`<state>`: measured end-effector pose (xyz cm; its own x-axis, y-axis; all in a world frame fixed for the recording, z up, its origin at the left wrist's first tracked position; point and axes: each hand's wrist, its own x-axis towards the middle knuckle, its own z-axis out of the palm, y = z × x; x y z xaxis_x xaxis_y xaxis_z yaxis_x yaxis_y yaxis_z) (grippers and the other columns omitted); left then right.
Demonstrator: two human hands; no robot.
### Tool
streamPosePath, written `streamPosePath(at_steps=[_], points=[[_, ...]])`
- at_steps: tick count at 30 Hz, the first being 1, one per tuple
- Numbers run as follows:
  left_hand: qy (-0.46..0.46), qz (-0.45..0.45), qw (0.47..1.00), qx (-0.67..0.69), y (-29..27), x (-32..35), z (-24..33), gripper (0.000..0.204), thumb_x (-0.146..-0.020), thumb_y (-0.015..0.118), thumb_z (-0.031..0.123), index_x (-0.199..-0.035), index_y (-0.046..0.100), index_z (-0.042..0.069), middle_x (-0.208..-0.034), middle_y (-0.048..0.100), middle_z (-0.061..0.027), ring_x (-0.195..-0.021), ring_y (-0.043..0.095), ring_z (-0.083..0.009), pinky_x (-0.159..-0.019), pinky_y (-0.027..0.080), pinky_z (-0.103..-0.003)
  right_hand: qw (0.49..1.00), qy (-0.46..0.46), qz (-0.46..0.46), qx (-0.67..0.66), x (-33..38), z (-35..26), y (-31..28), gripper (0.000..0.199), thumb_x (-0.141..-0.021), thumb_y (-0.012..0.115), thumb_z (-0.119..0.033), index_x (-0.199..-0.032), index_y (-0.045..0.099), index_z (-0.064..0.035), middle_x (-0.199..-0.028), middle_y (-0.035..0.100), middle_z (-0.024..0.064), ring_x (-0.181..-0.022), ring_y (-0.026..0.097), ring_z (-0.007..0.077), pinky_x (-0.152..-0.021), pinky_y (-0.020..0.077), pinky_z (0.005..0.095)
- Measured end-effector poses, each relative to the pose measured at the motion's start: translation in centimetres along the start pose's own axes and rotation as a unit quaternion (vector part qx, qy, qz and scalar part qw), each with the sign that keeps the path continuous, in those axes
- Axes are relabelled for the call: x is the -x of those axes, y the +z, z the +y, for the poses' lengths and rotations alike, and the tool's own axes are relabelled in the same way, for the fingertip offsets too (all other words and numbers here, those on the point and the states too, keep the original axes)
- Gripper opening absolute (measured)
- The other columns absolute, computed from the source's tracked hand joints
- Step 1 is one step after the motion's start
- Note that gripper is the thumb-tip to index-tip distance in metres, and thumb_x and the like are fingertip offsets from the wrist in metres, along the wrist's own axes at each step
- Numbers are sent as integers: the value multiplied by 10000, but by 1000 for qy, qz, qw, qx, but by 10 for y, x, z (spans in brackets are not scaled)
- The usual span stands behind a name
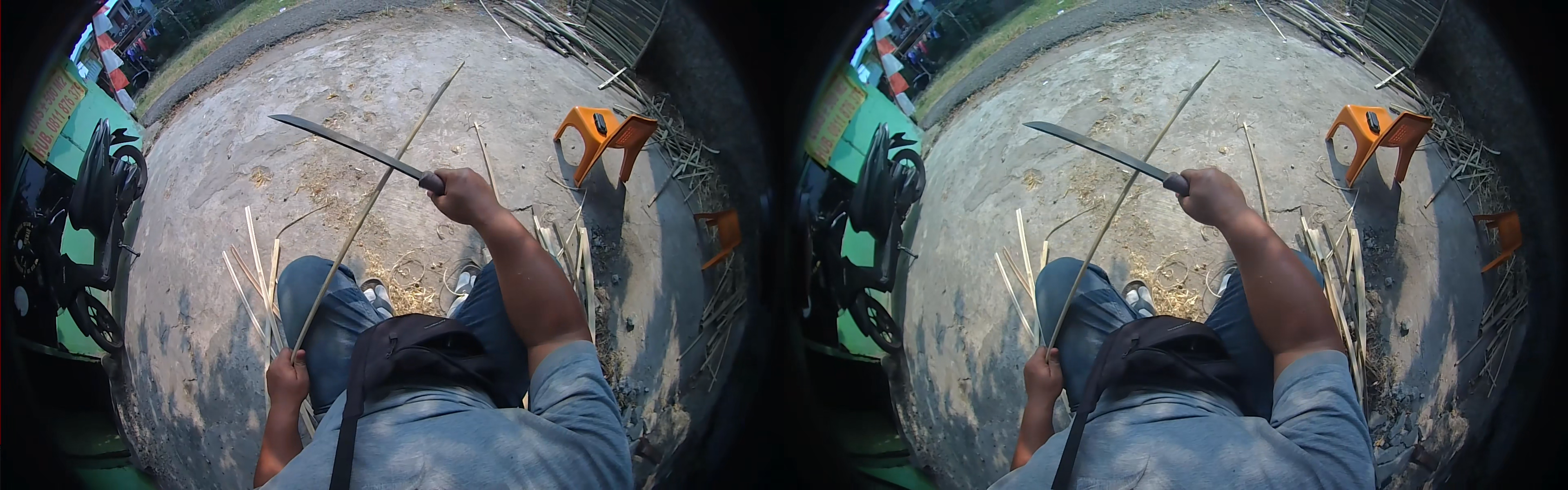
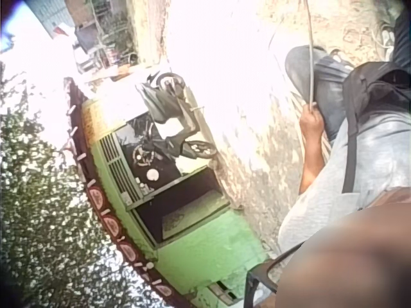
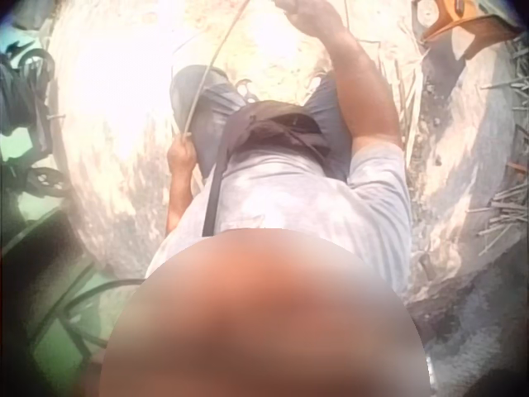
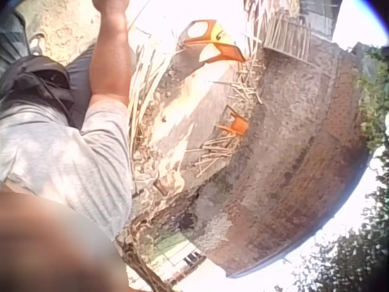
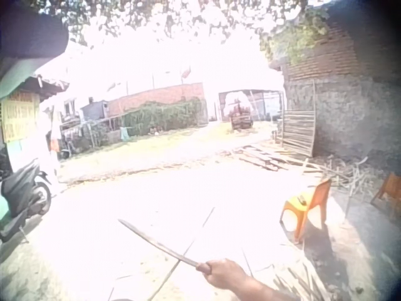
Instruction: The person strips layers from a length of bamboo using a large knife, holding the bamboo between their legs and drawing the blade down the side repeatedly.
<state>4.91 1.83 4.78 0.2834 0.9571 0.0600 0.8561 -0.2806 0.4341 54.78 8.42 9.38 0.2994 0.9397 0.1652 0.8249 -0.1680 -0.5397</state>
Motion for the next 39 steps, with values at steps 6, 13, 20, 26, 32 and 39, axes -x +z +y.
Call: streamPosePath(at_steps=[6, 13, 20, 26, 32, 39], points=[[-15, -18, 1000, -14, 2, -2, -2, 592, -1076, 513, 560, -823, 556, 27, -762, 624, -255, -781, 632, -535, -649, 468, -587, 986, -124, -91, 65, 15, -34, 15, 105, -865, 725, -246, -918, 726, -156, -828, 735, 142, -818, 725, 392, -738, 576, 522], [-17, -11, 1000, -10, 4, 0, -6, 601, -1073, 511, 569, -825, 573, 25, -761, 623, -258, -780, 630, -534, -652, 470, -586, 972, -183, -106, 105, 13, -50, 8, 111, -848, 697, -241, -916, 741, -164, -877, 753, 111, -899, 749, 341, -790, 588, 490], [7, -9, 1000, 4, -1, -2, 3, 611, -1090, 494, 546, -821, 552, 0, -740, 593, -279, -754, 612, -543, -632, 449, -562, 999, 1, 43, -28, -6, 10, 3, 166, -915, 738, -270, -1049, 778, -180, -916, 762, 157, -881, 738, 373, -768, 580, 479], [-4, -9, 1000, -13, 0, -1, 1, 606, -1083, 503, 555, -819, 556, 12, -751, 605, -264, -757, 615, -536, -643, 457, -573, 999, 9, 35, -35, -3, 6, 7, 168, -920, 749, -269, -1054, 776, -171, -931, 766, 156, -893, 740, 376, -780, 580, 474], [2, -7, 1000, -12, 2, -2, -1, 602, -1080, 508, 554, -819, 556, 13, -747, 607, -268, -758, 617, -542, -642, 456, -580, 992, -85, -89, 37, 8, -31, 11, 168, -874, 696, -242, -1016, 755, -173, -937, 764, 140, -917, 743, 366, -830, 588, 504], [-15, -10, 1000, -19, 5, -2, -4, 581, -1073, 523, 549, -816, 563, 30, -763, 624, -258, -771, 628, -541, -645, 467, -596, 971, -186, -108, 103, 13, -45, 9, 124, -823, 718, -235, -934, 745, -187, -883, 759, 78, -881, 751, 327, -759, 585, 478]])
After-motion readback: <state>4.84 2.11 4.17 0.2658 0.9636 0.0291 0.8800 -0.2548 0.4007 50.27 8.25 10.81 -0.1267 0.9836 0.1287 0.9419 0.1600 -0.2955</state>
